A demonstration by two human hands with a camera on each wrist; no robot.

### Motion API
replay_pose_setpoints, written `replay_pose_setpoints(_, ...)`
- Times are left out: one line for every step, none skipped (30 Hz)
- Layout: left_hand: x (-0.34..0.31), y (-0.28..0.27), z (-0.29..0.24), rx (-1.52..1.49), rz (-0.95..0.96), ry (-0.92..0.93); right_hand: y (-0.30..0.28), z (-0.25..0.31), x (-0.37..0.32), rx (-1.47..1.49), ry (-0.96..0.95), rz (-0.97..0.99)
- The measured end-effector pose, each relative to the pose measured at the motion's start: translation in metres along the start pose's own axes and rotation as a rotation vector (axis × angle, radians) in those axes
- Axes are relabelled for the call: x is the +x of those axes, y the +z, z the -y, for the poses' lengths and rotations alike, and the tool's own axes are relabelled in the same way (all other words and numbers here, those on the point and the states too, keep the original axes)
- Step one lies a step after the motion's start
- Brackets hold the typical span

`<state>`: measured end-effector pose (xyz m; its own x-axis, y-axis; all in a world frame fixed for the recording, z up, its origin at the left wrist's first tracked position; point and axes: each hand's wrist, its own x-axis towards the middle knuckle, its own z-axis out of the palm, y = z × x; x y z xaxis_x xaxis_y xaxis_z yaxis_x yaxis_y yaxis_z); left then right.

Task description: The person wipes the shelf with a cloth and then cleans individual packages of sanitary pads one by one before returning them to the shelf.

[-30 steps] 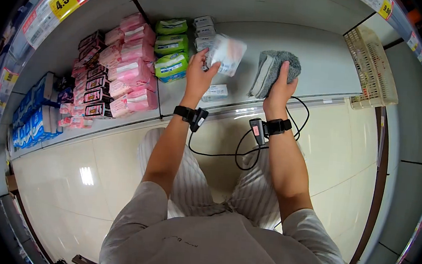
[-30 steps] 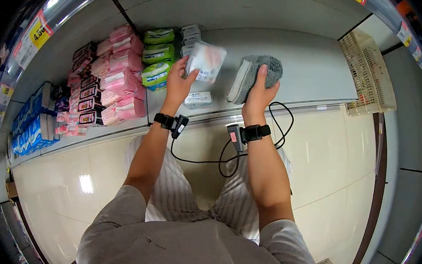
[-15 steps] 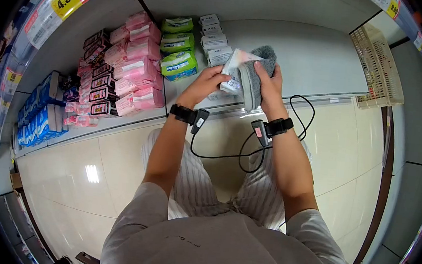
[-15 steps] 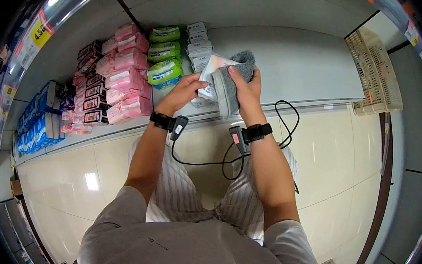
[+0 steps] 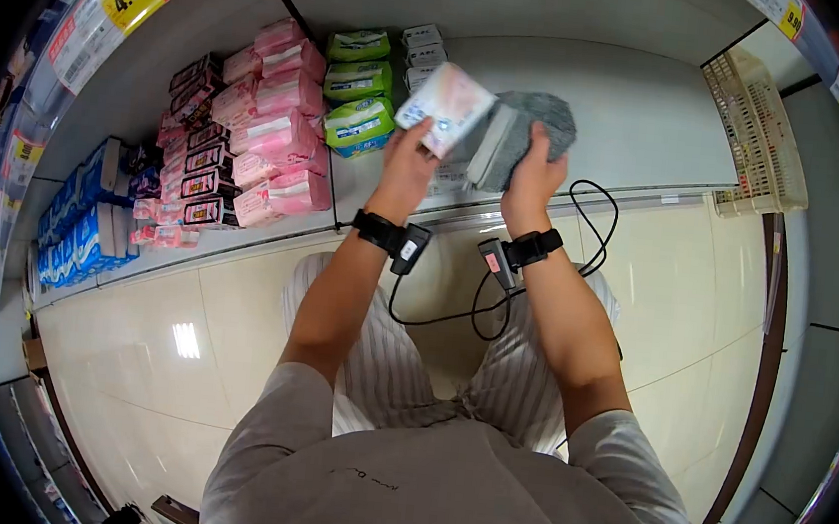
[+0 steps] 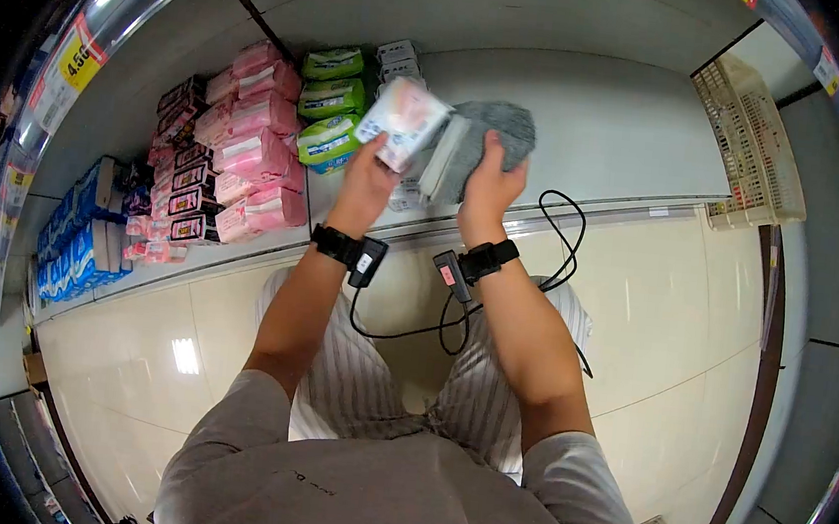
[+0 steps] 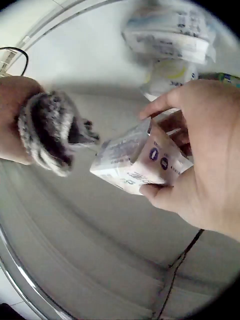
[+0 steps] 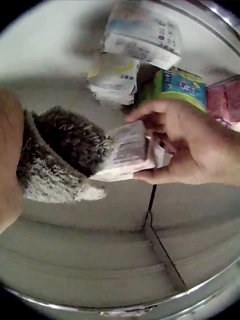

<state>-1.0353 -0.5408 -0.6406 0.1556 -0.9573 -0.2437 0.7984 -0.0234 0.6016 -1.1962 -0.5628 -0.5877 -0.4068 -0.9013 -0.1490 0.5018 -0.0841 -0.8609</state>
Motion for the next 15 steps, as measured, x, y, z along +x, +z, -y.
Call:
replay_pose_setpoints(-0.004,0.004,-0.013,0.014,-0.073,0.025,-0.002,0.003,0.003,-0.029,-0.074,-0.017)
replay_pose_setpoints(-0.003,0.0,-0.024,0.013,-0.075,0.025,-0.003,0.004,0.003,-0.029,-0.072,-0.017)
replay_pose_setpoints(-0.002,-0.003,-0.037,0.299,-0.018,0.104,-0.001,0.01,-0.001,-0.083,-0.192,0.016)
replay_pose_setpoints(-0.002,-0.004,-0.045,0.587,0.04,0.184,0.0,0.013,-0.005,-0.133,-0.313,0.051)
replay_pose_setpoints(-0.005,-0.004,-0.049,0.774,0.064,0.282,-0.002,0.011,-0.011,-0.087,-0.335,0.175)
replay_pose_setpoints(-0.011,-0.002,-0.053,0.778,0.057,0.285,-0.004,0.007,-0.014,-0.084,-0.329,0.18)
replay_pose_setpoints(-0.017,-0.002,-0.056,0.806,0.124,0.231,-0.008,0.002,-0.017,-0.268,-0.409,0.387)
replay_pose_setpoints(-0.021,-0.003,-0.058,0.831,0.19,0.176,-0.011,-0.003,-0.019,-0.452,-0.486,0.596)
replay_pose_setpoints(-0.023,-0.008,-0.057,0.817,0.231,0.188,-0.007,0.005,-0.022,-0.619,-0.561,0.771)
replay_pose_setpoints(-0.028,-0.011,-0.06,0.822,0.218,0.191,0.0,0.018,-0.025,-0.781,-0.638,0.949)
replay_pose_setpoints(-0.034,-0.012,-0.065,1.013,0.251,0.249,0.005,0.027,-0.027,-0.867,-0.746,1.03)
replay_pose_setpoints(-0.039,-0.012,-0.071,1.207,0.283,0.305,0.007,0.032,-0.029,-0.849,-0.75,1.035)
replay_pose_setpoints(-0.048,-0.007,-0.08,1.206,0.294,0.282,0.007,0.036,-0.032,-0.848,-0.619,1.07)
replay_pose_setpoints(-0.057,0.0,-0.091,1.222,0.289,0.289,0.006,0.038,-0.031,-0.844,-0.489,1.102)
replay_pose_setpoints(-0.072,0.019,-0.104,1.219,0.231,0.188,0.006,0.038,-0.029,-0.833,-0.358,1.124)
